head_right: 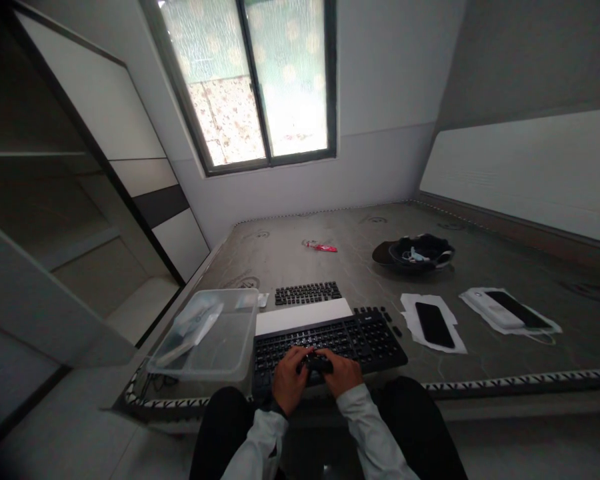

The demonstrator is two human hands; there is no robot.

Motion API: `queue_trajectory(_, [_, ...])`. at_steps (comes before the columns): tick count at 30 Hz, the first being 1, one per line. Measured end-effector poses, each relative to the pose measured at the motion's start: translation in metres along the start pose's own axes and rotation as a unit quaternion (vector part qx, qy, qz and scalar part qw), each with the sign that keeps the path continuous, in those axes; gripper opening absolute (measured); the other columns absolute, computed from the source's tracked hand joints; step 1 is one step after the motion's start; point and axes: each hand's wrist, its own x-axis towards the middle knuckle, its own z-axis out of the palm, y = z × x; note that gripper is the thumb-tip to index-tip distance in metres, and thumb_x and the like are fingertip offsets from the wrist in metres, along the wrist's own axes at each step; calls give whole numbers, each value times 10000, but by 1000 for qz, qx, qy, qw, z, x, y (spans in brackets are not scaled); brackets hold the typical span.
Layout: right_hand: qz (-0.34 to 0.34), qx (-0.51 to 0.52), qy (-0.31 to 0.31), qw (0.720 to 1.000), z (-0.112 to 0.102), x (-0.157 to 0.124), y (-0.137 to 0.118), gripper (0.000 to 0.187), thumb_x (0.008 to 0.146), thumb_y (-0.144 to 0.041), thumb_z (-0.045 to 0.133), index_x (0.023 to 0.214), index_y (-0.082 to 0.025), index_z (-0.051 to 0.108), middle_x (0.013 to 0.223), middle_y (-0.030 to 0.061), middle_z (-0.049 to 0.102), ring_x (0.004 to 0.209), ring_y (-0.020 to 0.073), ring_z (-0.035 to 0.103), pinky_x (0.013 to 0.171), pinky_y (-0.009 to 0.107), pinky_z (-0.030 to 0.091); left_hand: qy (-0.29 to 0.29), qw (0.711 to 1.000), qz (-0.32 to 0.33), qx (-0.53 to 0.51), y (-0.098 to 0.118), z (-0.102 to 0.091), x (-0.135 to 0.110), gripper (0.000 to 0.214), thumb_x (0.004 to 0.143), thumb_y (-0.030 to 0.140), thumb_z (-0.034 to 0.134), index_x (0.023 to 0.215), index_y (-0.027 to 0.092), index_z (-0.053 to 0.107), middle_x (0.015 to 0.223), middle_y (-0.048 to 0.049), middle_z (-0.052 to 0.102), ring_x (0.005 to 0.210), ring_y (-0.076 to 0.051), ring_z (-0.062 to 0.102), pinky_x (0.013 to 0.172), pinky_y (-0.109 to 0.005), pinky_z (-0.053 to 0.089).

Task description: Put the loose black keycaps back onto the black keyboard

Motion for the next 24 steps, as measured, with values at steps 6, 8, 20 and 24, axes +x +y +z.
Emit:
queue_trajectory(6, [-12, 3, 16, 1000, 4, -2, 6, 296, 784, -254, 531, 1030, -311, 684, 866, -5, 758, 770, 207, 720, 644, 251, 501, 0, 999, -38, -5, 4, -2, -2, 459, 784, 68, 508, 1190, 263, 596, 1112, -11, 666, 962, -156, 623, 892, -310, 507])
queue_trajectory(8, [-8, -6, 29, 1000, 5, -3, 5, 283, 779, -258, 531, 1008, -311, 689, 838, -8, 757, 748, 207, 719, 634, 252, 497, 1, 999, -45, 2, 6, -2, -3, 385, 781, 82, 511, 1106, 252, 627, 1071, -10, 674, 942, -161, 623, 863, -303, 508])
queue_trajectory(20, [-29, -44, 74, 996, 13, -6, 10, 330, 782, -274, 543, 1084, -341, 658, 835, -38, 757, 684, 190, 717, 573, 236, 496, 6, 999, -47, 6, 10, -2, -5, 303, 815, 119, 500, 1060, 247, 626, 1007, 0, 678, 909, -158, 624, 827, -292, 491])
queue_trajectory(24, [-39, -27, 71, 996, 10, -6, 10, 320, 800, -265, 515, 1074, -343, 661, 873, -46, 757, 712, 184, 719, 594, 235, 509, 2, 999, -46, 4, 13, -5, -5, 300, 818, 130, 504, 1063, 252, 627, 1029, 2, 678, 950, -161, 623, 846, -290, 490])
